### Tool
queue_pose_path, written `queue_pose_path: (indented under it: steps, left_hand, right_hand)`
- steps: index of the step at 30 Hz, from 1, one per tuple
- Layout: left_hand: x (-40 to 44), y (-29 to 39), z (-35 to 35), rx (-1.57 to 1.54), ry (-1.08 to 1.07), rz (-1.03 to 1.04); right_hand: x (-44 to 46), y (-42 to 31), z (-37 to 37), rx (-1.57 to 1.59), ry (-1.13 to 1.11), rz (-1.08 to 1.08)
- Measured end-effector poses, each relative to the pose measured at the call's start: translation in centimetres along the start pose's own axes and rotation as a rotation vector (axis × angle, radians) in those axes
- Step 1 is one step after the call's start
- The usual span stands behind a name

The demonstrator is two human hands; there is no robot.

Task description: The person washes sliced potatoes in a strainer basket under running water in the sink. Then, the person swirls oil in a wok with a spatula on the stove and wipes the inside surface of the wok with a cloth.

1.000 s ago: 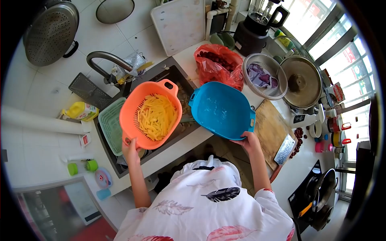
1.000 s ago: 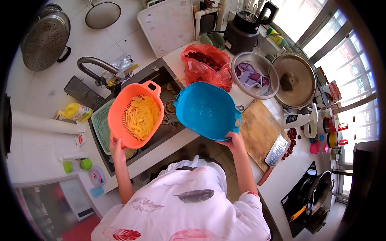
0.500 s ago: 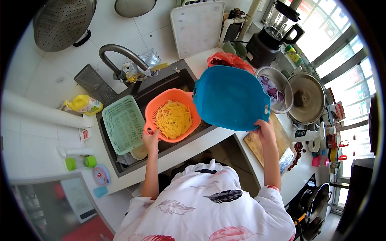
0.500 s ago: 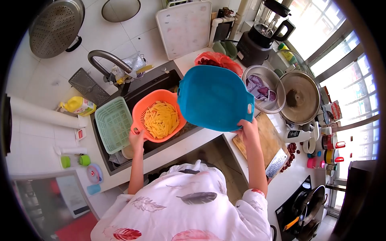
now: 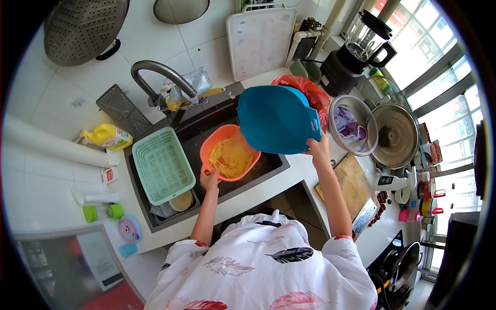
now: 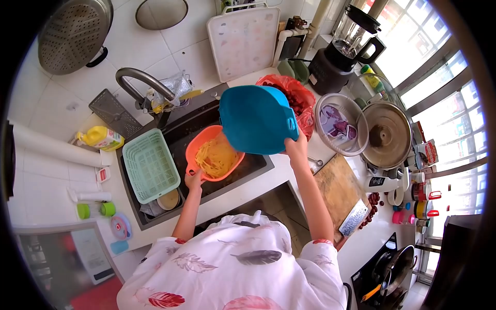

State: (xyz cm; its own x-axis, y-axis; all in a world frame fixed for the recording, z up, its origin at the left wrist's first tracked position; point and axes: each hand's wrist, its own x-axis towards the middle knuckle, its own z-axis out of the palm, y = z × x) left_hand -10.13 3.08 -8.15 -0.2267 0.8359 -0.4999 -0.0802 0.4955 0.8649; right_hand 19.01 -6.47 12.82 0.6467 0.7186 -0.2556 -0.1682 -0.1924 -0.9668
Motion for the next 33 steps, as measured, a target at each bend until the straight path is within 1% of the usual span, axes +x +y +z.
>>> queue_pose_path:
  steps: [2, 3, 4, 5, 7, 9, 11, 13, 15, 16, 18, 20, 22, 24, 25, 26, 27, 29, 31, 33]
  left_hand:
    - [0.2, -0.2, -0.6, 0.036, 0.009, -0.068]
    - [0.4, -0.7, -0.7, 0.036, 0.012, -0.069]
    - [0.6, -1.1, -1.0, 0.016, 0.025, -0.079]
    - [0.9, -1.4, -1.2, -0.006, 0.039, -0.087]
    - [0.9, -1.2, -1.4, -0.051, 0.039, -0.107]
    - [0.7, -1.2, -1.3, -0.095, 0.034, -0.131]
    - [0.8, -1.2, -1.1, -0.051, 0.071, -0.102]
    - [0.6, -0.9, -1.0, -0.020, 0.065, -0.073]
    - [0.6, -0.7, -0.9, 0.013, 0.056, -0.040]
    - [0.8, -0.7, -0.8, -0.025, 0.062, -0.060]
    - [0.6, -0.4, -0.7, -0.062, 0.066, -0.080]
    - [0.2, 0.2, -0.4, -0.184, 0.049, -0.119]
    - [0.2, 0.7, -0.2, -0.195, 0.024, -0.124]
    - [0.3, 1.0, 0.1, -0.206, -0.002, -0.129]
    - [0.3, 1.0, 0.2, -0.132, -0.004, -0.091]
    - [0.3, 1.0, 0.4, -0.057, -0.007, -0.053]
    - [0.2, 1.2, 0.5, -0.056, -0.009, -0.052]
    - [0.0, 1.6, 0.6, -0.028, -0.012, -0.008]
    - [-0.3, 2.4, 0.7, -0.071, -0.023, 0.003]
    - [-0.7, 3.9, 0.7, -0.117, -0.033, 0.016]
  right_hand:
    - [0.6, -0.5, 0.7, -0.110, 0.052, -0.033]
    - [1.1, -0.7, 0.9, -0.164, 0.074, -0.049]
    - [2.2, 0.1, 0.9, -0.273, 0.101, -0.225]
    - [2.5, 0.3, 0.9, -0.271, 0.094, -0.224]
    - [1.6, -1.9, 1.7, -0.355, 0.150, -0.427]
    - [1.2, -3.4, 2.0, -0.369, 0.150, -0.449]
    - [1.0, -4.6, 2.4, -0.328, 0.154, -0.618]
    - [1.0, -5.3, 2.6, -0.307, 0.123, -0.615]
    - [0.6, -6.0, 3.3, -0.280, 0.134, -0.853]
    - [0.4, -6.1, 3.5, -0.278, 0.138, -0.855]
    - [-0.3, -6.2, 3.8, -0.411, 0.165, -0.971]
    - [-0.5, -5.5, 3.7, -0.408, 0.132, -0.980]
    - [-0.8, -4.9, 3.6, -0.428, 0.073, -1.015]
    - [-0.9, -4.0, 3.6, -0.401, 0.067, -1.039]
    - [-1.0, -3.6, 3.5, -0.374, 0.060, -1.062]
    - [-1.0, -3.3, 3.3, -0.382, 0.079, -1.046]
    - [-1.0, -3.2, 3.0, -0.382, 0.082, -1.046]
    - [-0.8, -3.0, 2.3, -0.419, 0.212, -1.048]
    - [0.3, -2.4, 1.1, -0.391, 0.261, -1.060]
    - [0.2, -2.1, 0.1, -0.243, 0.266, -0.907]
